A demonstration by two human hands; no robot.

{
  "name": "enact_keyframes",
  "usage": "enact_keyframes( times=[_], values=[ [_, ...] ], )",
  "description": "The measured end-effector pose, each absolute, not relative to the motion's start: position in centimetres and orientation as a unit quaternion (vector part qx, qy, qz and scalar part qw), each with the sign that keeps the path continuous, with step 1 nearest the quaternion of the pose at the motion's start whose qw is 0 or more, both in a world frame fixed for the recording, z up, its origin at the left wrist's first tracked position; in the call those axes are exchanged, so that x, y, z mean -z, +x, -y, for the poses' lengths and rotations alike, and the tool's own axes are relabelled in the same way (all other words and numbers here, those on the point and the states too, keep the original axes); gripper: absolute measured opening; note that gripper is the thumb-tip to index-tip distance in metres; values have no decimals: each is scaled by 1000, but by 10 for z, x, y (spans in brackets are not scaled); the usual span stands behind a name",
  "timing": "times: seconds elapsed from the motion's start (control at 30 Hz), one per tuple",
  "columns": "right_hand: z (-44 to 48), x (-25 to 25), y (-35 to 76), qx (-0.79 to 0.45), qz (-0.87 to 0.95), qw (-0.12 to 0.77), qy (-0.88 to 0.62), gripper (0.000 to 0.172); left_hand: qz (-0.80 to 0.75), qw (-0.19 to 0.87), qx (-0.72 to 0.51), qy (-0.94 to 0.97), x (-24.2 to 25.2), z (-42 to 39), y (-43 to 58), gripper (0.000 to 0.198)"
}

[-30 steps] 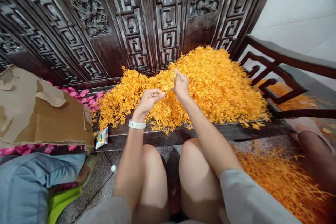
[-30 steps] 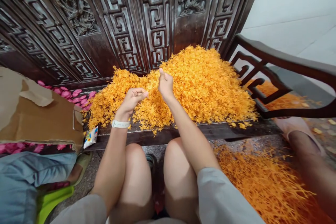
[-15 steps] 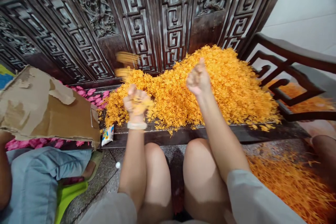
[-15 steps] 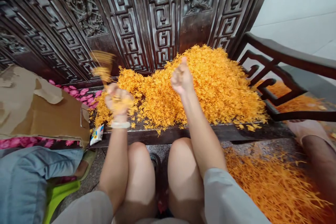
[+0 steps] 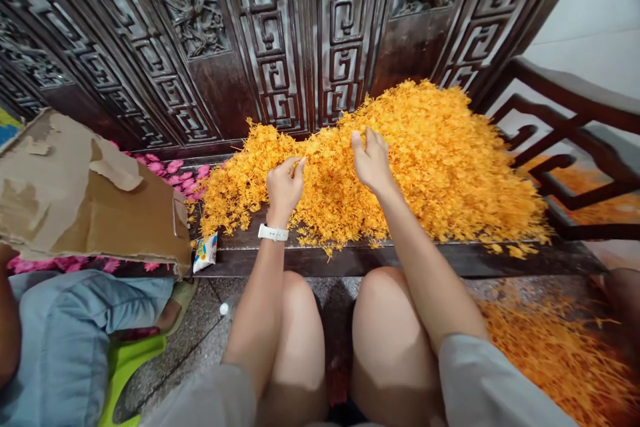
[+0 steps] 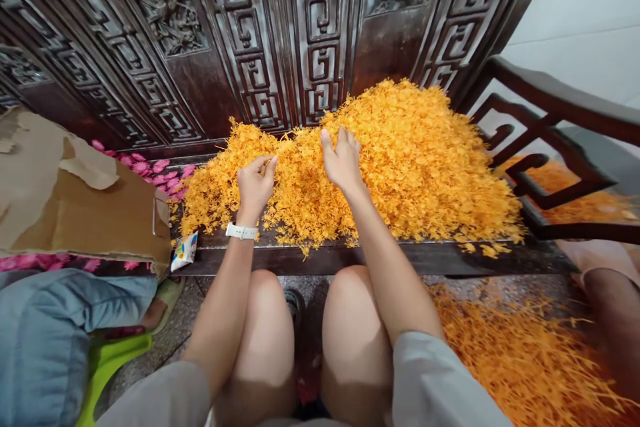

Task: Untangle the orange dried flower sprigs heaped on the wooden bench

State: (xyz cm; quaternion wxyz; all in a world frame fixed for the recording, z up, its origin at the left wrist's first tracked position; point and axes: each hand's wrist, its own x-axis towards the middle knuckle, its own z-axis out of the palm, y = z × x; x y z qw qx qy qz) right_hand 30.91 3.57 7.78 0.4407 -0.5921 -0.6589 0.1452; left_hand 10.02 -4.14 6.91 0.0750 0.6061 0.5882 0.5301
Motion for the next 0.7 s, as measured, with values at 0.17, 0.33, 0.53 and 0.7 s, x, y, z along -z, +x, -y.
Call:
enact_keyframes(
  times=[0.17,0.33,0.53,0.7],
  values=[
    [-22,-92,298,-122,632,487,-591,101,-550,3,-512,660,-77,48,108,28],
    [-14,-101,278,-317,544,582,-515,86,-540,-58,-456,705,-82,52,129,33],
    [-14,-100,266,-330,439,702,-453,72,-511,-112,-365,770,-90,62,147,31],
    [-26,-95,285,-247,463,712,-467,67,-507,-57,-395,764,-93,64,144,25]
  ],
)
